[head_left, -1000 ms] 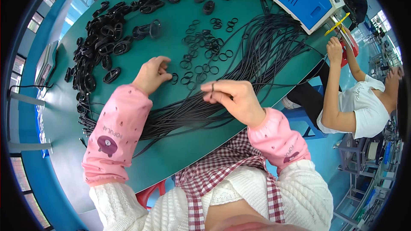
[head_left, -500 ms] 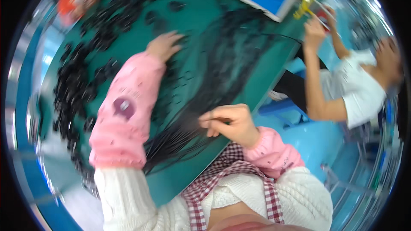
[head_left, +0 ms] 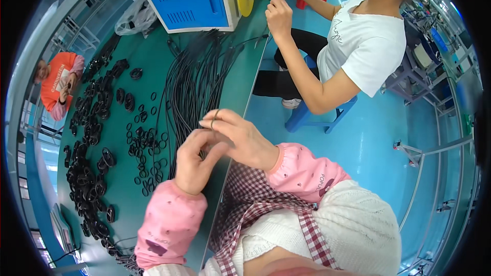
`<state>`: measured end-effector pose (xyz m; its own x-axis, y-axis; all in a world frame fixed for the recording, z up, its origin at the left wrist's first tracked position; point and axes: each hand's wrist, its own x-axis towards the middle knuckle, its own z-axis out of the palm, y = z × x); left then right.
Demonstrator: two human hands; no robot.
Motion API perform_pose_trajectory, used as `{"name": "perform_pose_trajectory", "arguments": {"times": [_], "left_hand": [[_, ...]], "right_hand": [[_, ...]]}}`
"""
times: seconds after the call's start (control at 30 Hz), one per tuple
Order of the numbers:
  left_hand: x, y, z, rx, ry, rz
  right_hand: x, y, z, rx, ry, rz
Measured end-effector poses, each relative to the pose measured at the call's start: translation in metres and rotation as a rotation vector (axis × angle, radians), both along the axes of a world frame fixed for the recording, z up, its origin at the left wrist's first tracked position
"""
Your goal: Assembling black plastic rings onto bundles of electrical cables at a manufacturing workbench.
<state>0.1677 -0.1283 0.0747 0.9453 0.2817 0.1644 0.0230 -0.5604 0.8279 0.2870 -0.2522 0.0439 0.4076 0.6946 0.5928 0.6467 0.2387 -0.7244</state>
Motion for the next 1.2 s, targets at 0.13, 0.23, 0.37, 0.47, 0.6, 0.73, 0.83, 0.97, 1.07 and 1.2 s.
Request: {"name": "perform_pose_trajectory", "arguments": {"times": [0.13,0.23,0.37,0.47,0.6,0.73,0.83,0.97,1.07,1.2], "left_hand": [[-0.016,-0.023,-0.026,-0.507,-0.201,0.045],[-0.035,-0.032,-0.017,-0.722,-0.169,0.096],[-0.080,-0.012,-0.007,-1.269,-0.400,0.189],[-0.097,-0.027,-0.015,-1.429,-0.383,0.103],[-0.109,-0.066,-0.030,-1.157,-0.034,0.170],[-0.109,-0.061,-0.020,-0.796,-0.060,0.180],[-0.112,-0.064,-0.007,-0.844,-0.150,0.248],[-0.124,-0.063,-0.012,-0.824,-0.231,0.138],[-0.129,-0.066,-0.013,-0.849,-0.273,0.185],[-0.132,-0.056,-0.018,-0.924,-0.224,0.140]], "right_hand": [[-0.022,-0.025,0.001,0.002,-0.066,-0.007],[-0.030,-0.047,0.005,-0.070,-0.189,-0.107],[-0.044,-0.070,0.000,-0.097,-0.109,0.057],[-0.059,-0.083,0.007,-0.258,-0.034,0.127],[-0.075,-0.067,0.025,0.033,-0.067,0.415],[-0.082,-0.067,0.034,-0.168,0.822,0.486],[-0.081,-0.063,0.035,-0.110,0.843,0.379],[-0.090,-0.052,0.025,-0.159,0.851,0.416],[-0.090,-0.050,0.022,-0.209,0.896,0.524],[-0.090,-0.049,0.016,-0.250,0.967,0.526]]}}
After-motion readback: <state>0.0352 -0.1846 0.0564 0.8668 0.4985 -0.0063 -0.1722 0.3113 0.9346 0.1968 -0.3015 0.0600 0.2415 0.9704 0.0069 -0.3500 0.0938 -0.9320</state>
